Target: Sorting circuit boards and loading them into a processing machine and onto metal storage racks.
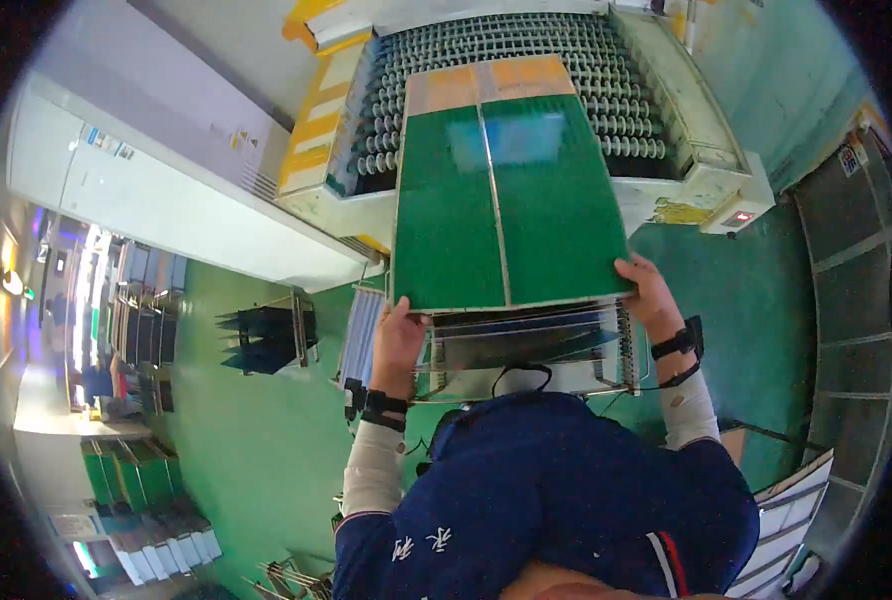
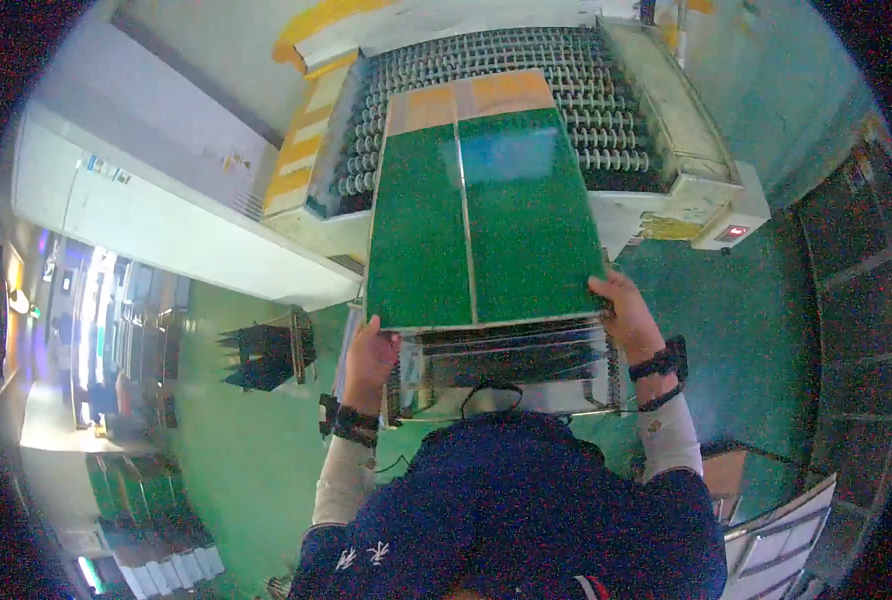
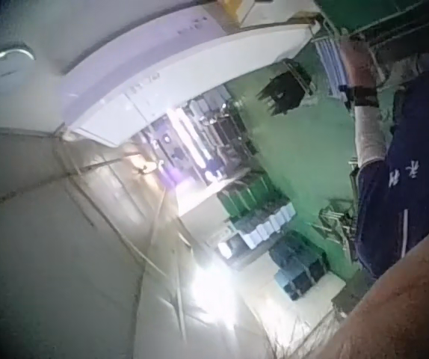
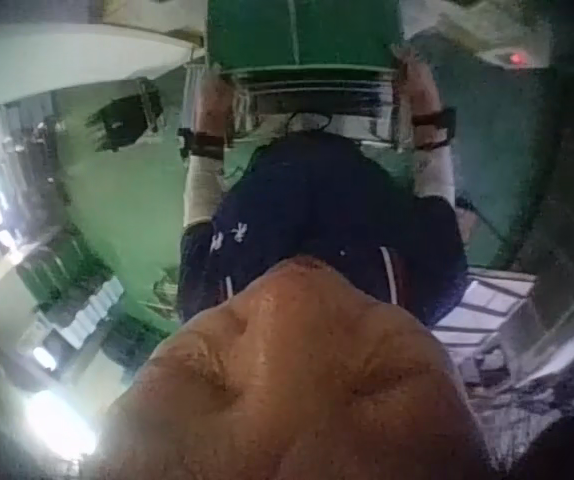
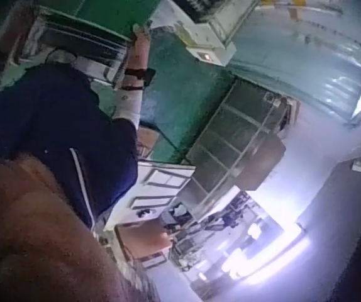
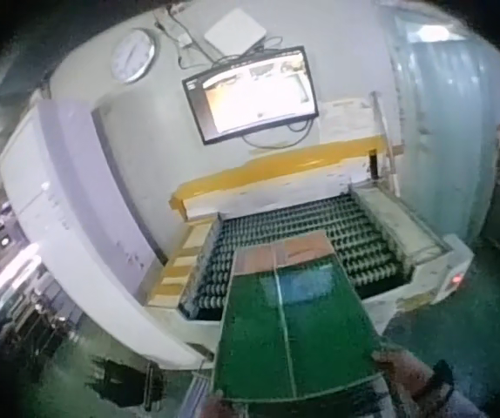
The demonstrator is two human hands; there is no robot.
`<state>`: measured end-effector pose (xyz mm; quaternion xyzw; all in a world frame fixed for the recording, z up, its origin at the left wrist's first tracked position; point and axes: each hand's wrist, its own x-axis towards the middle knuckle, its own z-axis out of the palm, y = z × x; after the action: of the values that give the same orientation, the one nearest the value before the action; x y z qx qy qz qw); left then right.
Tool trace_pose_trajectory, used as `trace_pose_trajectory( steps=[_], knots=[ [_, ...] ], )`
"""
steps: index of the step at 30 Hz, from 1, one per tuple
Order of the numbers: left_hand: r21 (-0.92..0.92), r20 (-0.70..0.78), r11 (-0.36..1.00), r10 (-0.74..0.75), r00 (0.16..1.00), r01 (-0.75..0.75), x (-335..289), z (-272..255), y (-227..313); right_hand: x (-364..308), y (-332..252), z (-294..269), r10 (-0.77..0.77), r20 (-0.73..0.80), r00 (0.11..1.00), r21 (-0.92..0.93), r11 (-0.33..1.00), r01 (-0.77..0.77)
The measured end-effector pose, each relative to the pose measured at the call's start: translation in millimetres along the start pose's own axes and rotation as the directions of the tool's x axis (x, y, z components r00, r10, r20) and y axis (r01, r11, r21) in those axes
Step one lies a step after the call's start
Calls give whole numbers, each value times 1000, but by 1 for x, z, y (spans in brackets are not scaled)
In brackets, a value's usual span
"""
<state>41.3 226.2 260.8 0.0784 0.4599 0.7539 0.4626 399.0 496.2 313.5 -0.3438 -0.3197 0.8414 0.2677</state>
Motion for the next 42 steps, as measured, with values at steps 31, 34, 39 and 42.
trace_pose_trajectory(
  steps=[31,34,39,42],
  knots=[
    [-148,-7,987,-63,998,62,121,49,28,76,1,-20,-177,-148,973,190,960,204],
    [-161,9,985,-66,998,67,124,49,27,79,-4,-17,-167,-150,974,210,958,197],
    [-129,48,991,-39,998,45,124,52,31,84,-11,-14,-167,-152,974,179,965,193],
    [-118,7,992,-35,999,36,115,61,33,83,-12,-20,-186,-110,976,145,969,201]
  ],
)
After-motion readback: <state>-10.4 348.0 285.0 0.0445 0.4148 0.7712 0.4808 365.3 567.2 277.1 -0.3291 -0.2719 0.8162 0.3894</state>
